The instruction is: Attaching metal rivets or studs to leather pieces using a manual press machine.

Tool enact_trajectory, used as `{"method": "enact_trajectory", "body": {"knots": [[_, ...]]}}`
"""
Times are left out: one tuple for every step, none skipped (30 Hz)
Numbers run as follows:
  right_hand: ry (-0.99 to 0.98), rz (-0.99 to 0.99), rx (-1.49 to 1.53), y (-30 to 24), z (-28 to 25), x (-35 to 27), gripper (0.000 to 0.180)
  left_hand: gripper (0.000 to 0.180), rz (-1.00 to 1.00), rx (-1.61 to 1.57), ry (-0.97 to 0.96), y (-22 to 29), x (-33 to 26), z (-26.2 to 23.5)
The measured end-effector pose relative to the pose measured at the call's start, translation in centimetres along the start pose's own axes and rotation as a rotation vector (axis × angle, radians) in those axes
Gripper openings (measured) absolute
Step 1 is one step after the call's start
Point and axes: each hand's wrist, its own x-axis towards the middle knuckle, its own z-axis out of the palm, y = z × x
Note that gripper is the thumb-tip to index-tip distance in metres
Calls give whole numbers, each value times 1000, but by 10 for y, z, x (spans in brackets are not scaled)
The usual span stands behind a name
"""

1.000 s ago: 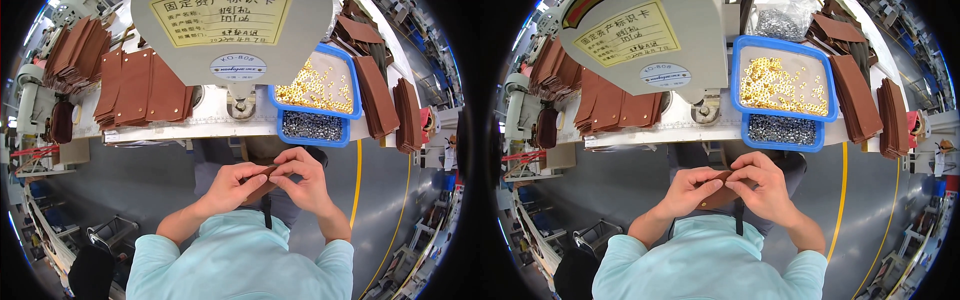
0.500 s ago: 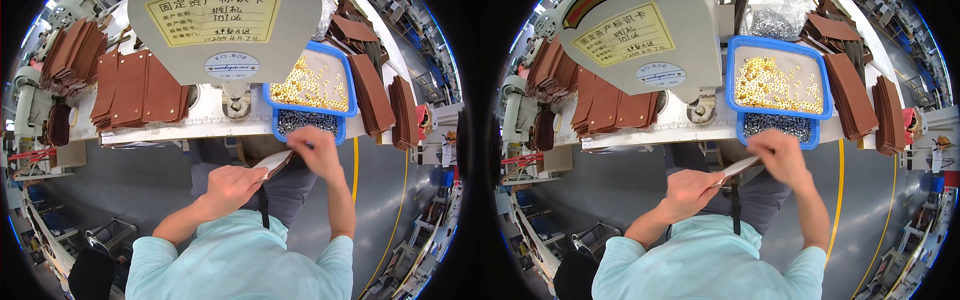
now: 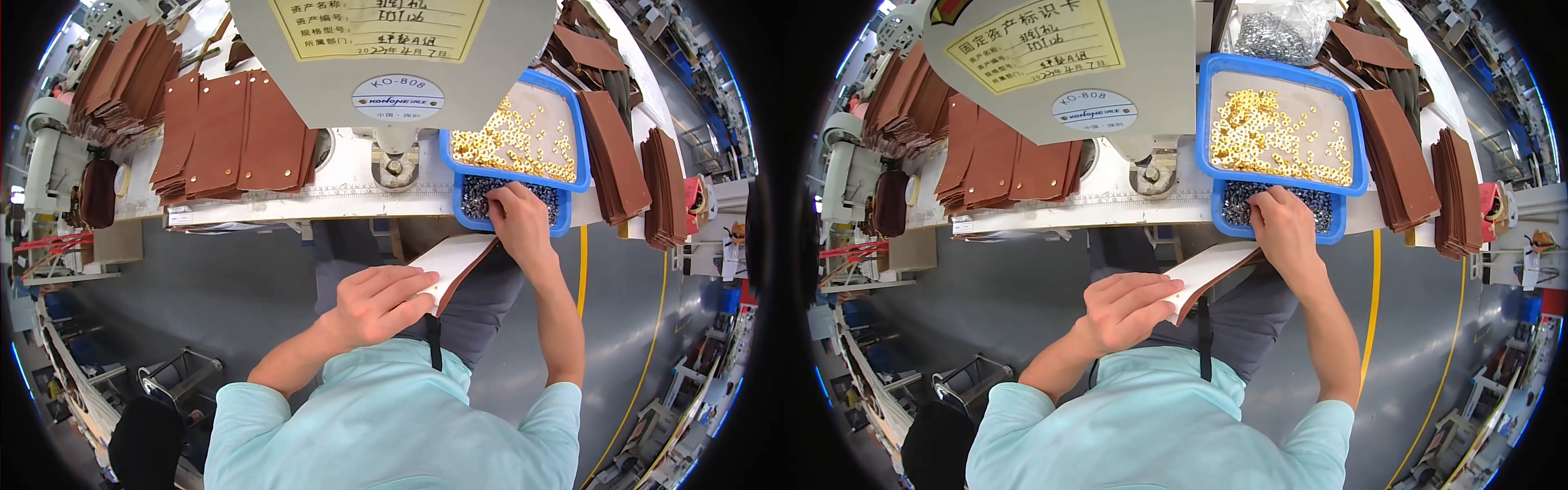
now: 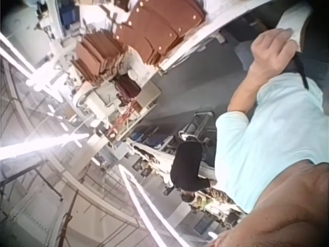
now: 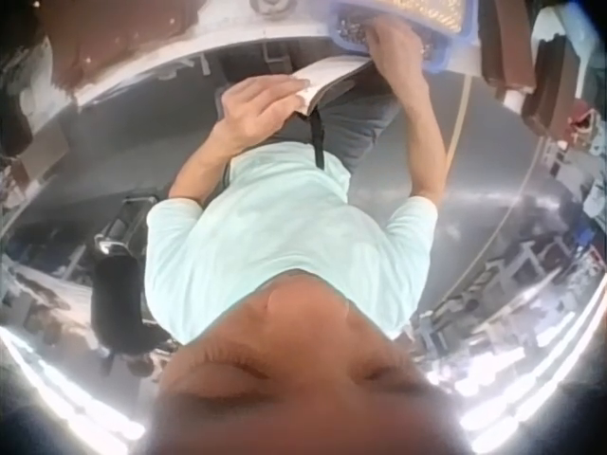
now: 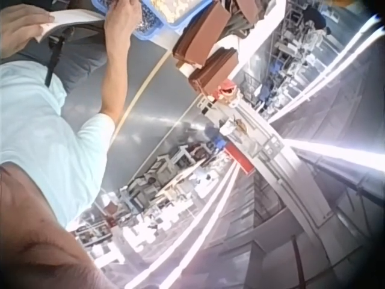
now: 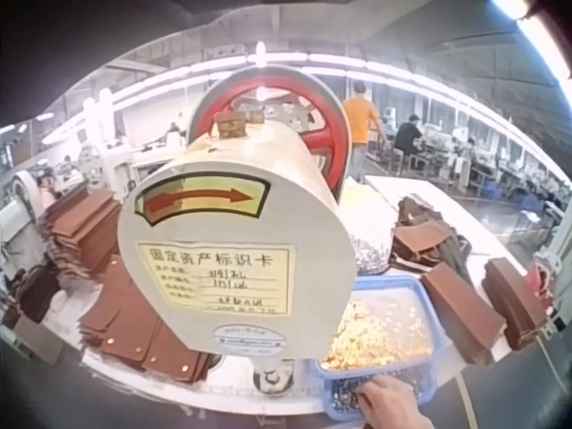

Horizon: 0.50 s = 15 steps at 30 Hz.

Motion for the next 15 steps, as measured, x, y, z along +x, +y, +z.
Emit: {"method": "enact_trajectory", "body": {"knots": [[-2, 0, -1, -1, -1, 0, 9, 17, 2, -9, 5, 0, 0, -1], [-2, 26, 24, -2, -3, 0, 9, 17, 5, -18, 9, 0, 0, -2], [-1, 53, 49, -3, -4, 0, 10, 17, 3, -18, 10, 1, 0, -1], [-3, 53, 47, -3, -3, -1, 10, 18, 6, -19, 19, 1, 0, -1], [-6, 40, 39, -3, -3, -1, 10, 18, 12, -22, 29, 1, 1, 0], [-10, 28, 30, -2, -3, -2, 10, 18, 14, -25, 30, 1, 1, 0], [-9, 30, 26, -1, -2, -2, 10, 18, 11, -32, 24, 1, 1, 0], [-20, 19, 1, 0, 0, -1, 9, 18, 10, -40, 18, 2, 1, 0], [-32, 8, -25, 0, 1, 0, 9, 18, 13, -44, 19, 2, 1, 0], [-30, 11, -29, -1, 0, -1, 9, 20, -3, -54, 11, 2, 1, 0], [-8, -8, -29, -2, -1, -1, 8, 22, -20, -61, 5, 3, 1, 0], [13, -27, -30, -2, -2, -1, 7, 22, -19, -62, 7, 2, 0, -1], [14, -27, -33, -2, -3, -2, 7, 22, -23, -65, 9, 1, 0, -1], [87, -32, -8, -3, -3, -3, 7, 22, -31, -66, 9, 2, -2, -2], [161, -36, 18, -5, -4, -4, 7, 22, -33, -65, 9, 2, -1, -2]]}}
